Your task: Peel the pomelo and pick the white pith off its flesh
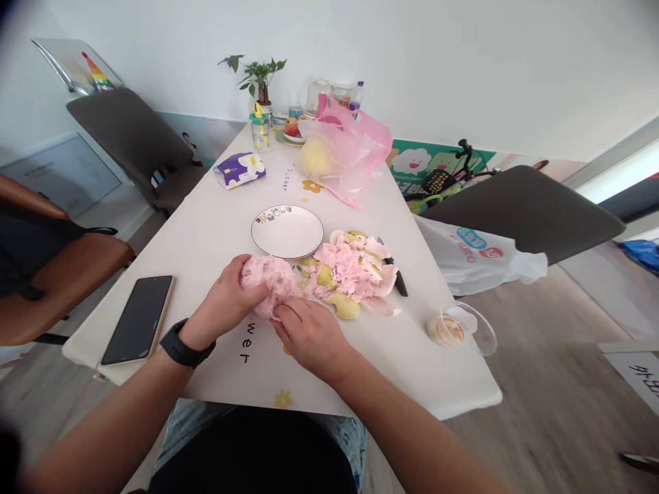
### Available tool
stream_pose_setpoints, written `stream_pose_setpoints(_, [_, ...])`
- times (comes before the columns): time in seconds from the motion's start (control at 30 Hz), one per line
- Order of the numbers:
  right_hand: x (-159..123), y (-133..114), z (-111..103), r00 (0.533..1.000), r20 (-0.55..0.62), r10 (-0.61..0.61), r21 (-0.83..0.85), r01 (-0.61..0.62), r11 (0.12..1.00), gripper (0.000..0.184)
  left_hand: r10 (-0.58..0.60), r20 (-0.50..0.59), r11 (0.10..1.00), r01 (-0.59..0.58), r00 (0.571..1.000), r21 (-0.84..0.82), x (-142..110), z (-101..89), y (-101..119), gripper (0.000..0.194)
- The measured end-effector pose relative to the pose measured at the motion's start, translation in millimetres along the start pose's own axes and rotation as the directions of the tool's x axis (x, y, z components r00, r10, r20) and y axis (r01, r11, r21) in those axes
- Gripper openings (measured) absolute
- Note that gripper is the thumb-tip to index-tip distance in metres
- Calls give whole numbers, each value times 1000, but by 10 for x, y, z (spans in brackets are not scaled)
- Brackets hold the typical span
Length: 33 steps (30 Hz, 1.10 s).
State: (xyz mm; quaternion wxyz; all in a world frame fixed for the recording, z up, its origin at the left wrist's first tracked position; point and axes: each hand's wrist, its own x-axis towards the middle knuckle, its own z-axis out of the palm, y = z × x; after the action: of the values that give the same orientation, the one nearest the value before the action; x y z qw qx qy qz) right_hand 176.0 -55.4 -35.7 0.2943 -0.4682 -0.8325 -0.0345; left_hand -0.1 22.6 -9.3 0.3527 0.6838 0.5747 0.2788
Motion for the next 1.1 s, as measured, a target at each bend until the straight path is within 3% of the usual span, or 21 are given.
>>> stream_pose_setpoints(0.13, [-41, -65, 50, 989, -70, 131, 50, -127, 991, 12, -11, -25, 1000, 11, 1000, -19, 6, 11, -17, 51])
stream_pose_setpoints(0.23, [-45, -81, 94, 988, -64, 141, 43, -138, 989, 14, 3, -19, 1000, -3, 1000, -26, 9, 9, -26, 51])
stream_pose_setpoints(0.37, [-66, -73, 154, 999, -39, 29, -10, -29, 1000, 15, -14, -14, 999, 14, 1000, -29, 11, 1, -19, 50])
stream_pose_setpoints(0.5, [-183, -123, 183, 979, 127, -157, -35, 163, 986, 19, -29, -21, 998, 28, 999, -48, 15, -17, -11, 48])
stream_pose_setpoints(0.57, [-245, -124, 138, 971, 158, -181, -8, 185, 983, 19, -29, -5, 997, 29, 1000, -73, 18, -37, -13, 46])
stream_pose_setpoints(0.7, [-257, 141, -110, 996, 63, 68, -12, -67, 998, 18, -44, 32, 994, 47, 999, -102, 30, -85, -28, 48])
stream_pose_setpoints(0.8, [-183, 499, -333, 945, 4, 326, -66, -325, 943, 21, -64, 44, 991, 69, 997, -111, 38, -110, -33, 50])
stream_pose_setpoints(0.87, [-129, 641, -425, 913, -44, 406, -154, -408, 900, 30, -76, 50, 990, 82, 996, -118, 39, -117, -28, 50])
stream_pose_setpoints(0.97, [-66, 530, -398, 849, -104, 518, -147, -528, 836, 34, -98, 47, 989, 103, 994, -102, 26, -110, -15, 50])
stream_pose_setpoints(1.03, [-38, 289, -280, 808, 16, 589, 65, -588, 806, 24, -98, 28, 992, 99, 995, -72, 10, -94, -8, 52])
stream_pose_setpoints(1.1, [-14, 37, -127, 732, 250, 634, 341, -679, 650, 36, -89, 7, 995, 89, 996, -37, -5, -74, -11, 53])
